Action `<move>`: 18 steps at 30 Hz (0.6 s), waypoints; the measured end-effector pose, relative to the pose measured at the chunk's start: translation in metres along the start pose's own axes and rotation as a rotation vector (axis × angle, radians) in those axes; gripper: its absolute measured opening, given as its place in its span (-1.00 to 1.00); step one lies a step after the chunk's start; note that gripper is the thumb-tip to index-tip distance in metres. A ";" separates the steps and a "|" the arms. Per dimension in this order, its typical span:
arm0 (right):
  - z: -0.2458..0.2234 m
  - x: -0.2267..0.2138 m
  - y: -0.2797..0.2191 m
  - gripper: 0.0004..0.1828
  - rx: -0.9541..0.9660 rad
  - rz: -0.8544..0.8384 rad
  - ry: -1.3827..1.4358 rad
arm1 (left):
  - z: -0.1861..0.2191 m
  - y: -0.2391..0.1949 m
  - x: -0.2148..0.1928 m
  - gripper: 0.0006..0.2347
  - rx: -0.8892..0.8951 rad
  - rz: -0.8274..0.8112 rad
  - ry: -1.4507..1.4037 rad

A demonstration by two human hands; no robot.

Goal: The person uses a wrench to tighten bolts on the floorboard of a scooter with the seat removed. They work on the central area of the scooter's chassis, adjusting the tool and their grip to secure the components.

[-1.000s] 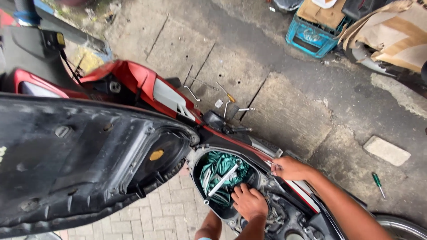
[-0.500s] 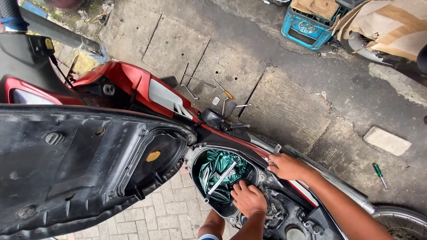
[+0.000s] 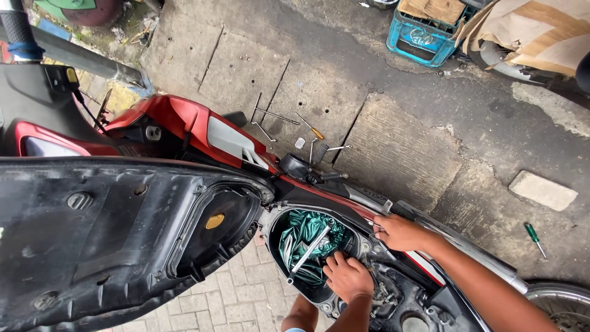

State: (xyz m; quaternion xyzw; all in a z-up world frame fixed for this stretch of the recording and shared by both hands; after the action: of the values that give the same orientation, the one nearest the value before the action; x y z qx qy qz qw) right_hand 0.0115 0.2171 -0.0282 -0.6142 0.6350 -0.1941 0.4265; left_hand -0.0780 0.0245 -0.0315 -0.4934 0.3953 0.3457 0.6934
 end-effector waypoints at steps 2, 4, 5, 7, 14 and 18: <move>-0.003 -0.004 -0.005 -0.75 0.084 -0.060 -0.078 | 0.000 0.003 0.002 -0.66 -0.017 -0.006 0.016; -0.004 -0.007 -0.005 -0.65 0.106 -0.039 -0.107 | 0.002 0.004 -0.001 -0.65 -0.005 0.007 0.018; -0.003 -0.009 -0.004 -0.55 0.122 -0.027 -0.147 | 0.003 0.004 -0.001 -0.65 -0.006 0.023 0.015; -0.002 -0.009 -0.005 -0.64 0.075 -0.006 -0.121 | 0.001 0.003 0.004 -0.64 0.000 0.012 0.018; -0.004 -0.005 -0.002 -0.66 0.070 -0.029 -0.139 | 0.002 0.003 0.000 -0.68 0.005 0.017 0.001; -0.010 -0.011 -0.004 -0.62 0.044 0.002 -0.189 | 0.002 0.004 0.002 -0.64 -0.002 0.006 0.008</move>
State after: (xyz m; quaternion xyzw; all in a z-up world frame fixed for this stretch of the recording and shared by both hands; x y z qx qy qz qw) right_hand 0.0050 0.2241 -0.0164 -0.6196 0.5882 -0.1486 0.4981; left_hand -0.0806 0.0279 -0.0344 -0.4943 0.3993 0.3462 0.6902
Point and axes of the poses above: each hand's wrist, its own y-axis towards the middle knuckle, its own x-axis out of the palm, z = x × y, the point moved 9 cm from there along y, towards the middle knuckle, and after that the axes turned 3 degrees about -y, right-handed, at the moved point
